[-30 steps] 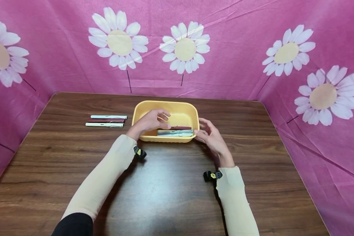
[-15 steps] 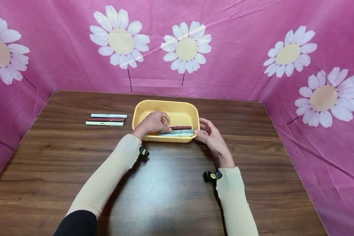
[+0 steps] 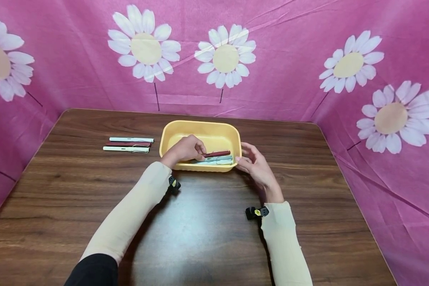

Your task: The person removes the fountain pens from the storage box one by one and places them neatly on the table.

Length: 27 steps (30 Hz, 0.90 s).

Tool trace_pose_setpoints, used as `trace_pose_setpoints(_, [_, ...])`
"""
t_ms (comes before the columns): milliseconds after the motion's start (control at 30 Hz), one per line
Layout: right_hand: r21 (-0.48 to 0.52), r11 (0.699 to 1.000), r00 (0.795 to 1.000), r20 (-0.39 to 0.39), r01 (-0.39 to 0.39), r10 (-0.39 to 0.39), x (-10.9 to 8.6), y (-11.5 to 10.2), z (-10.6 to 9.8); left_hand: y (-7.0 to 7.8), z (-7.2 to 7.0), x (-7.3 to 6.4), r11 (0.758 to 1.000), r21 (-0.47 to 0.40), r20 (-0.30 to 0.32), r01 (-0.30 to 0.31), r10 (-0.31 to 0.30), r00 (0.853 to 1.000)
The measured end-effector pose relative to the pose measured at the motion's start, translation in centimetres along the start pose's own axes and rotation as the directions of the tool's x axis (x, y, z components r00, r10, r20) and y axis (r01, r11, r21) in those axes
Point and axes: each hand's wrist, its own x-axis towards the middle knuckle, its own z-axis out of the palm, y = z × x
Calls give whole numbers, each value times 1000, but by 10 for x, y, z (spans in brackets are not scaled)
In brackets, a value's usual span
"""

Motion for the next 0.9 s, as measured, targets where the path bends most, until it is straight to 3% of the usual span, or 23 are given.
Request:
trace_pose_setpoints(433, [7, 1000, 1000, 1, 1, -1, 0, 0, 0, 2, -1, -2, 998, -61, -52, 5, -8, 999])
trace_pose_setpoints(900, [6, 1000, 1000, 1, 11, -11, -1, 1, -1, 4, -3, -6, 995, -94, -216, -21, 0, 976])
